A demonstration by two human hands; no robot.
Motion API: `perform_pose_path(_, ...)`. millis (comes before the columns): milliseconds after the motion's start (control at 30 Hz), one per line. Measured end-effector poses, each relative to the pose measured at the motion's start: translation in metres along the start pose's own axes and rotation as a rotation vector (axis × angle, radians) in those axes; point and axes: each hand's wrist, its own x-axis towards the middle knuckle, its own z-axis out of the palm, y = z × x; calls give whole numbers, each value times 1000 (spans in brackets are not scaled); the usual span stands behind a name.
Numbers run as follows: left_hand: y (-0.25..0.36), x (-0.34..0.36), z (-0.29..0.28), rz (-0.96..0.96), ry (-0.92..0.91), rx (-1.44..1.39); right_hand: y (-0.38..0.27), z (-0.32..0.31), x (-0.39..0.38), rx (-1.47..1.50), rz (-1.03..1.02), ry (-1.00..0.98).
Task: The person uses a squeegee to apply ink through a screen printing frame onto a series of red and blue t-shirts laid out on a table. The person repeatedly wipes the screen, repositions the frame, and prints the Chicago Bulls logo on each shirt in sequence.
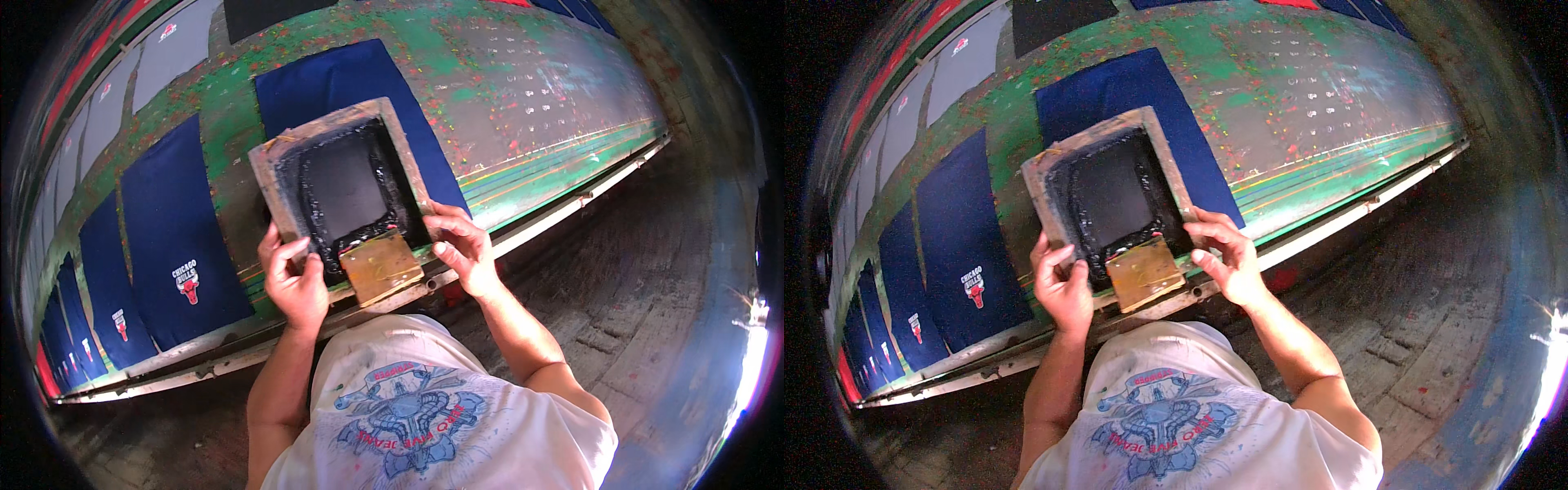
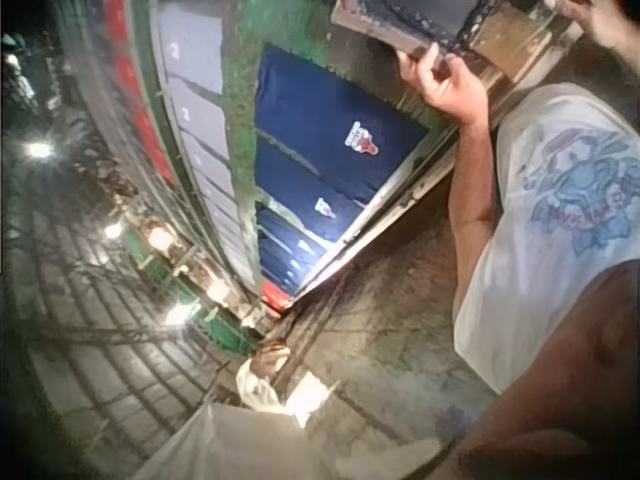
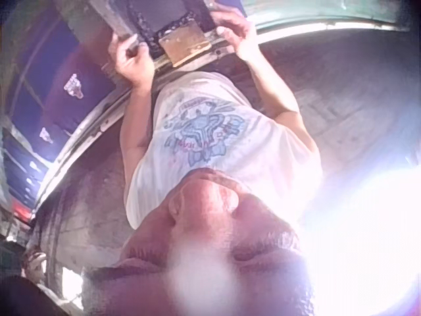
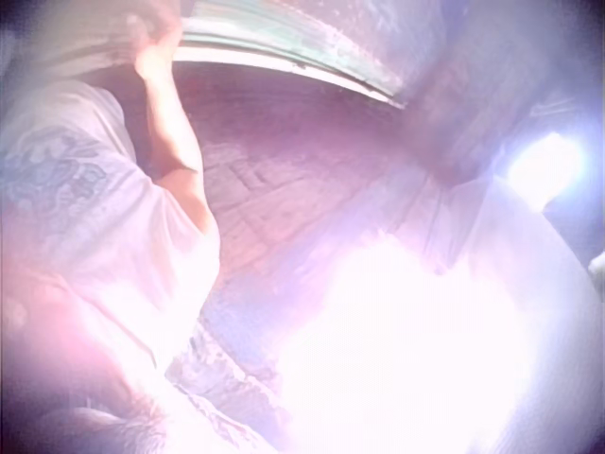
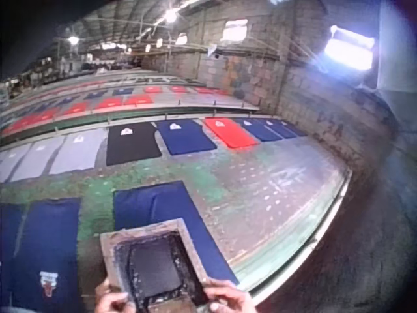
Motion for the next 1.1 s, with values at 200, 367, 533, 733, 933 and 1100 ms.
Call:
perform_pose_path(200,-5,-20,61,57,-62,93,15,-56,-9,-93,69,67)
perform_pose_path(367,-9,-26,75,26,-58,145,22,-72,-6,-120,107,70)
perform_pose_path(533,-13,-29,76,-11,-56,139,21,-79,-3,-153,95,50)
perform_pose_path(733,-21,-32,75,-36,-59,85,19,-87,-3,-140,99,20)
perform_pose_path(933,-27,-31,73,-22,-43,48,23,-89,-2,-131,83,-3)
perform_pose_path(1100,-28,-33,72,-59,-35,41,22,-89,-2,-90,111,1)
